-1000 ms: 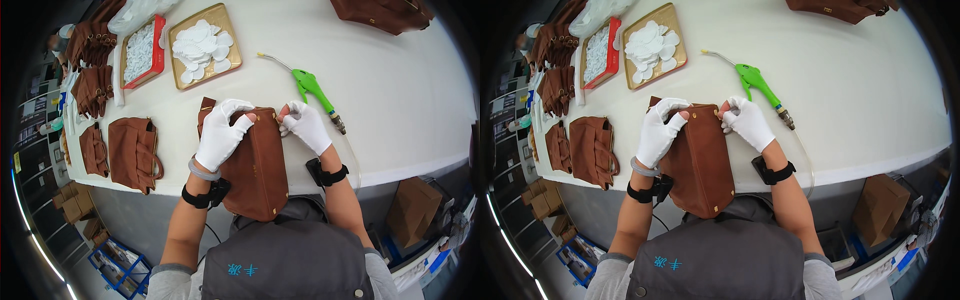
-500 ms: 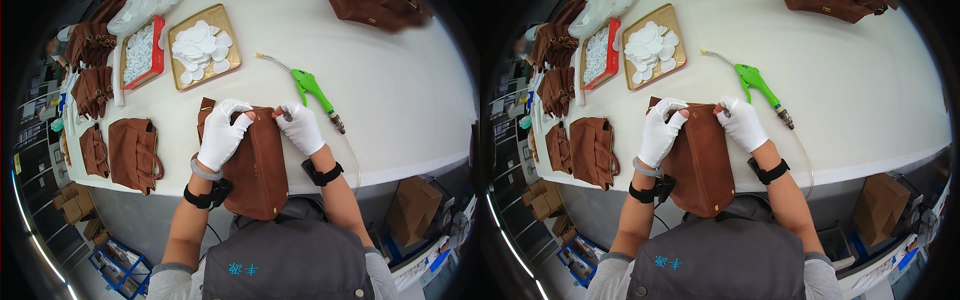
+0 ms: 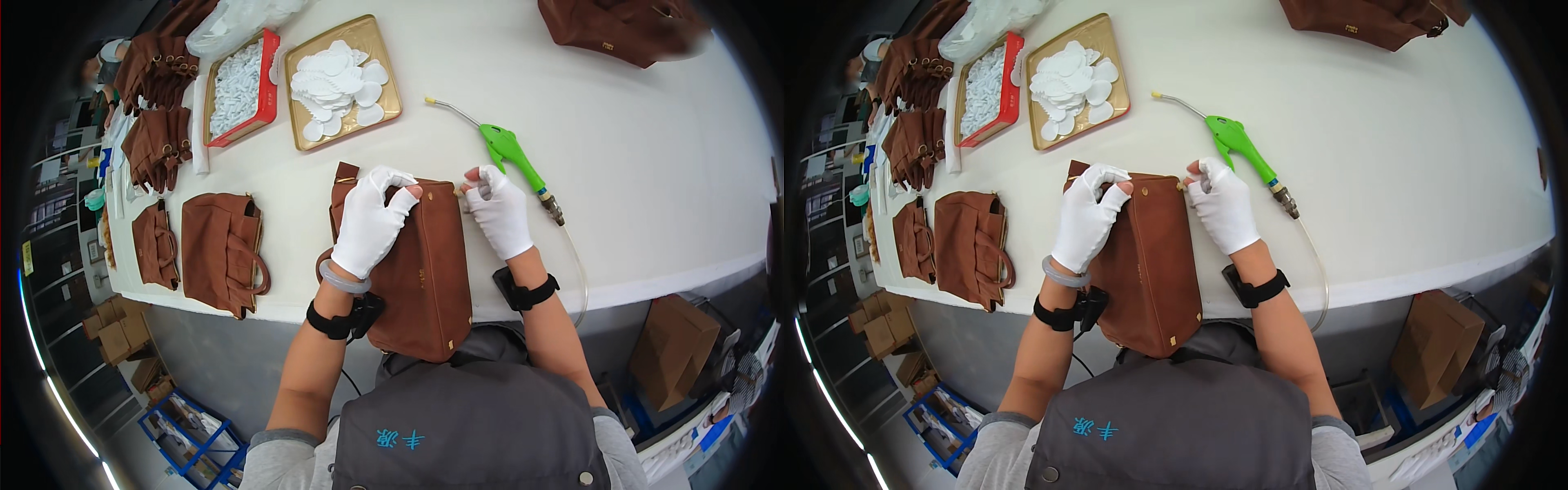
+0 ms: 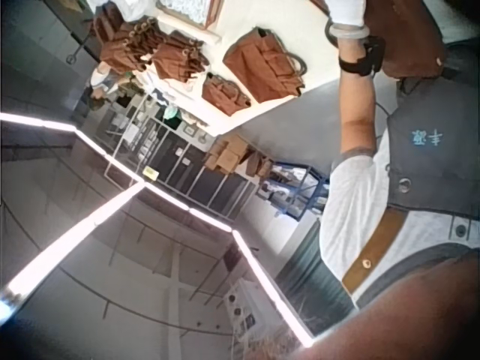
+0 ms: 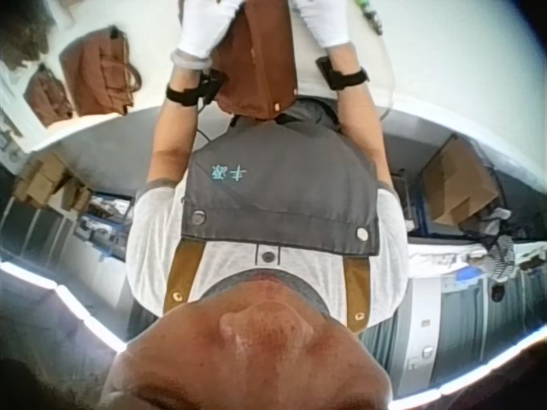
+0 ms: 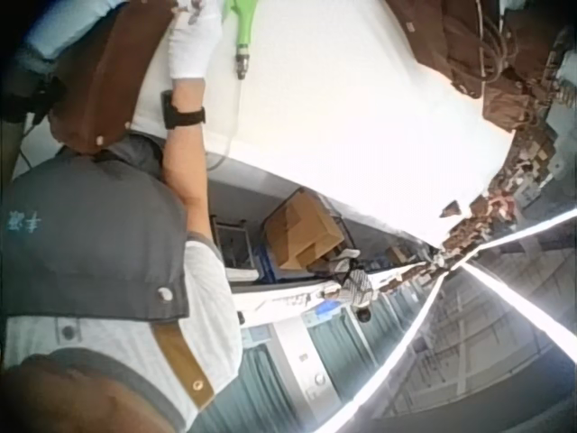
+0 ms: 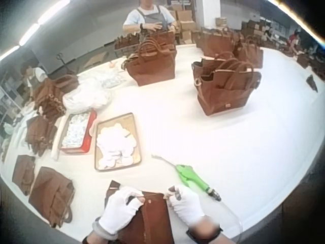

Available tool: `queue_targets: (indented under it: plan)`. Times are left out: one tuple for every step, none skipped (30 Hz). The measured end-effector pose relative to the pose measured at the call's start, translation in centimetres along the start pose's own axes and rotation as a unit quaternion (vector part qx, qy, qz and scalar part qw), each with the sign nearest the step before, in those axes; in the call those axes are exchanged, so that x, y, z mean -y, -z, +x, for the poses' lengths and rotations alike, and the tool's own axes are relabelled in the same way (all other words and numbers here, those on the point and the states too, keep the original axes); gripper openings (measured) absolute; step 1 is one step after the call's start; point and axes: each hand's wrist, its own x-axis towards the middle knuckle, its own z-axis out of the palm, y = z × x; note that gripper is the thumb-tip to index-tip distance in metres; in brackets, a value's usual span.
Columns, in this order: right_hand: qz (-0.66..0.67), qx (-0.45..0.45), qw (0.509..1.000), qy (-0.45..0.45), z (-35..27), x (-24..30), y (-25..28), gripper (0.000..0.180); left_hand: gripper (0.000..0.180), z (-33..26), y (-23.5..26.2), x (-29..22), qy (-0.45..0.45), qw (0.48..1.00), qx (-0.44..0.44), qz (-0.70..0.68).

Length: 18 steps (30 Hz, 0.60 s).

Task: The person assembles brown handbags at a factory workstation. They insert white stuffing into the bags, attach small gold corner studs by hand, and wipe the surfaces with a cloth. The person then stacks the finished bags and handles white packaging materials.

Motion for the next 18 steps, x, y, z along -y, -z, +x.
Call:
queue_targets:
  plan:
    - [0.062,-0.005,0.998,-0.012,-0.1,-0.3,-0.2,0.012,0.009,0.0,0.0,0.0,0.0,1.0,-0.001,-0.004]
    - [0.123,-0.008,0.992,-0.025,-0.1,-0.2,-0.3,0.013,0.009,-0.1,0.0,0.0,0.001,1.0,-0.003,-0.007]
    - [0.072,0.022,0.997,-0.022,-0.1,0.2,-0.1,0.015,0.009,-0.1,0.0,0.1,0.001,1.0,-0.004,-0.009]
    - [0.021,0.051,0.998,-0.019,0.0,0.8,0.3,0.016,0.009,0.0,0.1,0.2,0.001,1.0,-0.005,-0.01]
    - [-0.029,0.076,0.996,-0.018,0.0,1.1,0.7,0.017,0.008,0.0,0.0,0.3,0.0,1.0,-0.002,-0.01]
    - [-0.074,0.07,0.995,0.017,0.1,1.1,0.8,0.016,0.008,0.0,0.0,0.4,-0.006,1.0,-0.004,-0.003]
    - [-0.118,0.063,0.99,0.051,0.4,1.0,0.8,0.015,0.008,0.1,0.0,0.4,-0.013,1.0,-0.005,0.005]
    - [-0.162,0.056,0.982,0.081,0.6,0.9,0.8,0.015,0.008,0.1,0.0,0.4,-0.019,1.0,-0.004,0.013]
    - [-0.185,0.027,0.979,0.083,0.7,0.7,0.8,0.014,0.013,0.1,-0.2,-0.4,0.01,1.0,-0.001,0.003]
    - [-0.208,-0.003,0.975,0.083,1.0,0.9,0.7,0.013,0.014,0.4,-0.3,-0.5,0.0,1.0,0.005,0.026]
    - [-0.231,-0.025,0.97,0.077,0.6,0.8,0.6,0.013,0.013,0.5,-0.2,0.3,-0.001,1.0,-0.004,0.018]
    - [-0.154,-0.045,0.987,0.034,-0.4,1.0,0.9,0.012,0.013,0.3,-0.3,1.0,0.0,1.0,-0.012,0.006]
    - [-0.075,-0.069,0.995,-0.01,-1.5,1.6,1.6,0.011,0.012,-0.4,-0.1,0.9,0.013,1.0,-0.011,-0.008]
    - [0.002,-0.097,0.994,-0.043,-2.0,1.5,2.4,0.01,0.012,-0.1,-0.2,0.3,0.018,0.999,-0.017,-0.021]
    - [-0.101,-0.124,0.987,0.026,-3.3,0.6,2.5,0.008,0.013,0.0,-0.1,0.6,0.028,0.998,-0.005,-0.052]
    - [-0.087,-0.041,0.995,-0.038,-5.6,0.1,3.4,0.007,0.015,0.1,0.1,0.9,0.014,1.0,-0.003,-0.027]
    - [-0.068,0.044,0.992,-0.097,-8.4,1.1,4.3,0.006,0.015,0.0,0.5,1.4,0.021,1.0,0.0,-0.009]
    - [-0.128,0.006,0.99,0.053,-11.5,-1.7,4.2,0.004,0.015,0.2,0.6,1.5,0.022,1.0,0.007,0.009]
